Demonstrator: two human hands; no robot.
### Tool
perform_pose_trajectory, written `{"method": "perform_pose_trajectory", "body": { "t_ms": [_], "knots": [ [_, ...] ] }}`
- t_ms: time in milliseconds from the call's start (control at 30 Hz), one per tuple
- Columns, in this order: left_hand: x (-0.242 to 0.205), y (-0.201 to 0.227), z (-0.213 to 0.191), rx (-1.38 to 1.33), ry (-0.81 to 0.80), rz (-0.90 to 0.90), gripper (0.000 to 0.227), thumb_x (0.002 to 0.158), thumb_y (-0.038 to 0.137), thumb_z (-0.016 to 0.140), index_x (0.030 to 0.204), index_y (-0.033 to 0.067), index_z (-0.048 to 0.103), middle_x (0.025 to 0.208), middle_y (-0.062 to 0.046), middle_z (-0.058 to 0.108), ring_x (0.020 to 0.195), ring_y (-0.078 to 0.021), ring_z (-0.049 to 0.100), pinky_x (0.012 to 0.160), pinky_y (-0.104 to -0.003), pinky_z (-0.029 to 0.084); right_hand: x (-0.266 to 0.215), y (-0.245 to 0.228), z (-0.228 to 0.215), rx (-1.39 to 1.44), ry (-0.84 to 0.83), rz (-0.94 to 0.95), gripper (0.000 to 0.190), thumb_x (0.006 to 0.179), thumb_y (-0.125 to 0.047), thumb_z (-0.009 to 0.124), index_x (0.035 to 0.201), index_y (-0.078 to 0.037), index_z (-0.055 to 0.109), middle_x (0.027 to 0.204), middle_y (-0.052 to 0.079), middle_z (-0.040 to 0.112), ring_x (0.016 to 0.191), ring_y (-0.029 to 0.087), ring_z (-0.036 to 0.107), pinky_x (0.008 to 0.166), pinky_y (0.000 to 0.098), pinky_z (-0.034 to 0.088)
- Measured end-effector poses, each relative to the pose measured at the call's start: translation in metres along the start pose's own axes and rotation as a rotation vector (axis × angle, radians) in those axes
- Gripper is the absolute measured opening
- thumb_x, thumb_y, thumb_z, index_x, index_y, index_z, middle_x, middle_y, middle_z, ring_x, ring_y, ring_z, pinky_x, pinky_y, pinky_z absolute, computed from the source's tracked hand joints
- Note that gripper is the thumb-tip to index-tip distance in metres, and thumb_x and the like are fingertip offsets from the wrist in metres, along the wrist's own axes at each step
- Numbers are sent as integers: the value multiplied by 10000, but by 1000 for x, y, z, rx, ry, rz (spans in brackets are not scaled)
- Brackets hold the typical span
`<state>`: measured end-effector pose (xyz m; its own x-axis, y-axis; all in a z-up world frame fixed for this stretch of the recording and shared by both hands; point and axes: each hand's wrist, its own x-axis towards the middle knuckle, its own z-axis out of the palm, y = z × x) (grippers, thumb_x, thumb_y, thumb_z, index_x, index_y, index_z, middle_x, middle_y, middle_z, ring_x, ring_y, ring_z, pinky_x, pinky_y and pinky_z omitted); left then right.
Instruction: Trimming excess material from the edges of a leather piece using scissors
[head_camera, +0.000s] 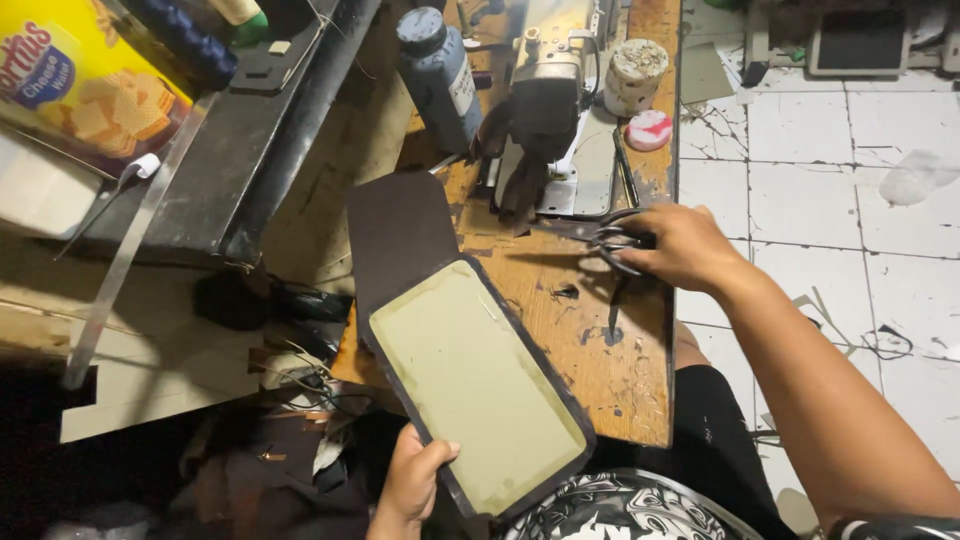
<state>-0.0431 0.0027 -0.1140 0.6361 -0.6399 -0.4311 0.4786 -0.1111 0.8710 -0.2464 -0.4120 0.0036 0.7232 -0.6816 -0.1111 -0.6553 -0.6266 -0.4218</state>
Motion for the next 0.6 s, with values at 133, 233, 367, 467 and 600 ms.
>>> {"method": "perform_pose_trajectory", "body": {
  "t_ms": [133,233,367,467,600],
  "knots": [
    [5,38,41,88,34,-101,447,710,-82,646,1153,-123,692,1117,-188,743,993,-304,674,852,-451,526,-36,25,-4,193,69,164,500,871,-380,756,1306,-136,714,1179,79,730,1084,265,672,917,394,485],
    [-8,74,65,606,110,26,543,691,140,717,1226,72,656,1186,-75,788,1077,-201,735,948,-333,566,-60,52,11,246,190,158,473,876,-349,767,1291,-127,720,1211,77,736,1144,242,656,974,349,461],
    [-29,88,71,1141,365,225,901,686,437,832,1438,150,427,1254,-34,606,952,-267,685,826,-468,529,-92,87,41,-9,422,65,545,850,-516,760,1309,-224,726,1095,4,718,1044,236,646,954,433,387],
    [-31,89,82,1204,349,556,885,722,422,840,1457,108,462,1355,-112,502,1116,-283,584,900,-498,510,-110,102,51,-117,547,-7,535,834,-518,787,1290,-241,741,1019,-4,685,941,234,640,874,403,373],
    [-21,96,137,1388,-100,802,635,921,497,634,1421,116,549,1360,-67,649,1221,-277,579,1032,-481,435,-130,105,57,-230,661,-85,511,840,-517,805,1269,-243,756,1010,-26,674,943,211,632,880,381,342]
  ]
}}
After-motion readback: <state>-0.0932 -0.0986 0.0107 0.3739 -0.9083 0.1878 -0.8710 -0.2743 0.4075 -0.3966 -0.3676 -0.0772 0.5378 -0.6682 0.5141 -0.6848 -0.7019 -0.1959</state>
